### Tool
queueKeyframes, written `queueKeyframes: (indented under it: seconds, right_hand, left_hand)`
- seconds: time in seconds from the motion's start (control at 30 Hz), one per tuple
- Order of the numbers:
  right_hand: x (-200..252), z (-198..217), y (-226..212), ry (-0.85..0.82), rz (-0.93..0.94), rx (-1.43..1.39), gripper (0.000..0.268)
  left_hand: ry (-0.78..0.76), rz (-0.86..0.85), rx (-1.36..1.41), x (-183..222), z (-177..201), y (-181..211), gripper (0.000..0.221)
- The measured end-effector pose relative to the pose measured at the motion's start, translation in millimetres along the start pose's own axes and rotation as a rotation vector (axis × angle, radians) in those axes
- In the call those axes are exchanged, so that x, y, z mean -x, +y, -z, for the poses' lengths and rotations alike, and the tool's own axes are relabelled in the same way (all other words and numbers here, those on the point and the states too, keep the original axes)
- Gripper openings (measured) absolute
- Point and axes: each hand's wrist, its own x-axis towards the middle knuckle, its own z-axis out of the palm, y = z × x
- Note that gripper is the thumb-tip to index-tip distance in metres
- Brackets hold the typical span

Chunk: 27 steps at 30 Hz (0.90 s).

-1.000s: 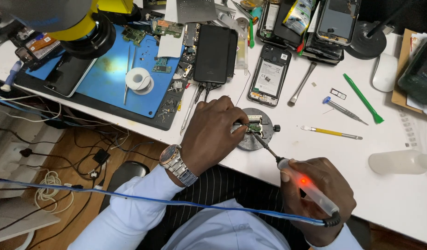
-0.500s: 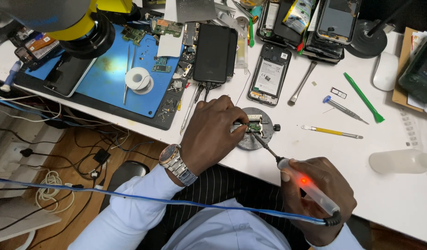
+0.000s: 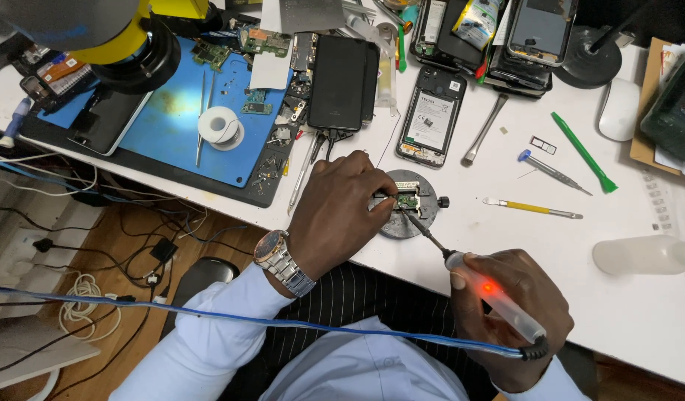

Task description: Cleaning and soldering components on a mobile phone circuit board at a repair station.

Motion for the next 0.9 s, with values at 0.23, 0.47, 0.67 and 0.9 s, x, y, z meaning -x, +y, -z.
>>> queueKeyframes:
  seconds: [0.23, 0.47, 0.67, 0.9]
  right_hand:
    - [1, 1, 1, -0.033, -0.028, -0.023, 0.014]
    - [2, 2, 0, -0.029, -0.017, -0.004, 0.015]
    - [0, 1, 1, 0.016, -0.071, 0.125, 0.014]
    - [-67, 11, 11, 0.046, 0.352, -0.052, 0.015]
  left_hand:
    - [0.011, 0.0, 0.004, 0, -1, 0, 0.011]
    - [0.006, 0.007, 0.002, 0, -2, -1, 0.012]
    - [0.024, 0.015, 0.034, 1, -3, -1, 0.013]
    - [0.061, 0.026, -0.005, 1, -12, 1, 0.015]
